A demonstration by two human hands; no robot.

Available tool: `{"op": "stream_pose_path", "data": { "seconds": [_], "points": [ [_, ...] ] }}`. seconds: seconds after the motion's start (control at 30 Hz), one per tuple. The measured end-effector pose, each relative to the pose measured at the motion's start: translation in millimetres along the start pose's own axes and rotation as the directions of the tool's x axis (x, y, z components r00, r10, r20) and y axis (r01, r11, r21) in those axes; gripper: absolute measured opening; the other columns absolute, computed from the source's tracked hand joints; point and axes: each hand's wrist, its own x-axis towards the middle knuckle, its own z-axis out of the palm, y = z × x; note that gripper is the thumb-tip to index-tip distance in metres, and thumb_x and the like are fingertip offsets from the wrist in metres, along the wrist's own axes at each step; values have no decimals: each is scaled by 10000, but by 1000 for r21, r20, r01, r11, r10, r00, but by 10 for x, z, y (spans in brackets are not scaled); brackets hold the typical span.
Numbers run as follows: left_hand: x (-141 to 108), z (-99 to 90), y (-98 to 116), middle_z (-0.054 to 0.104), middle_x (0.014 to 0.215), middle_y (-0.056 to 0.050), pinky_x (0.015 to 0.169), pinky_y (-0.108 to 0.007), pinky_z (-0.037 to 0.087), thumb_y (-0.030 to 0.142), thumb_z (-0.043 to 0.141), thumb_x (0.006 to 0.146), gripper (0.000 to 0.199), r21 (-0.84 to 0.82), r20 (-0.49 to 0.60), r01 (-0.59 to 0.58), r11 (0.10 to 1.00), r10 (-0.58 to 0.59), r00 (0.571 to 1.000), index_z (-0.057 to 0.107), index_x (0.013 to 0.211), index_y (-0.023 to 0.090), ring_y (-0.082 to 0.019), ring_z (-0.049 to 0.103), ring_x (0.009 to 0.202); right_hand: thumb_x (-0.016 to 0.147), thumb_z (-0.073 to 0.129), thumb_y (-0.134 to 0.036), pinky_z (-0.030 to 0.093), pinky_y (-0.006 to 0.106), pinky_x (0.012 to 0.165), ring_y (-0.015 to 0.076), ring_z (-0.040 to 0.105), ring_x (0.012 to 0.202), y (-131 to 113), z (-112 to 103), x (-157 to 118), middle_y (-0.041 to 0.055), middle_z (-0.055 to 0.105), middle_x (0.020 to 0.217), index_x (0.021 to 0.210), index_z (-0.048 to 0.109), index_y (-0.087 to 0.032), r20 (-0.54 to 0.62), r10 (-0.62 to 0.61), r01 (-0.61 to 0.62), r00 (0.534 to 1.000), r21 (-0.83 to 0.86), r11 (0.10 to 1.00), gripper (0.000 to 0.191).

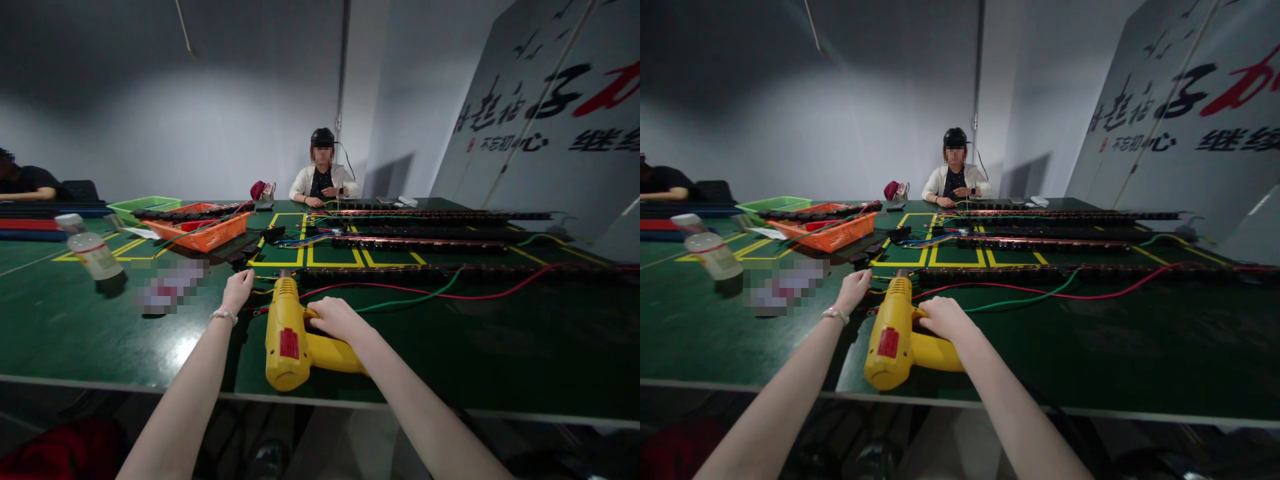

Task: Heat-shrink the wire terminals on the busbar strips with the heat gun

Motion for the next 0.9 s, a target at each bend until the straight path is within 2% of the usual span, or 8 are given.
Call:
{"op": "stream_pose_path", "data": {
  "seconds": [0.4,0.63,0.9],
  "points": [
    [28,41,-25,526,523,-8,516,-238,294,547,332,822,475,-108,-9,29,994,-30,999,463,544,184,-127,452,511,881,495,-315,428,274,693,217,647,867,-47,-39,6,80,685,900,934,610,-184,18,6,-5,1000,-60,998,182],
    [32,34,1,493,484,0,506,-243,302,539,317,825,480,-170,10,51,984,-50,999,455,531,186,-123,431,473,879,489,-285,440,278,727,215,643,898,-51,-23,13,89,684,940,987,609,-181,23,10,-8,1000,-76,997,192],
    [33,12,19,475,473,1,504,-244,294,533,316,810,469,-142,5,43,989,-42,999,428,508,191,-126,420,481,873,504,-309,451,278,717,224,652,903,-237,29,155,95,694,940,985,623,-181,12,-79,79,997,-58,995,208]
  ]
}}
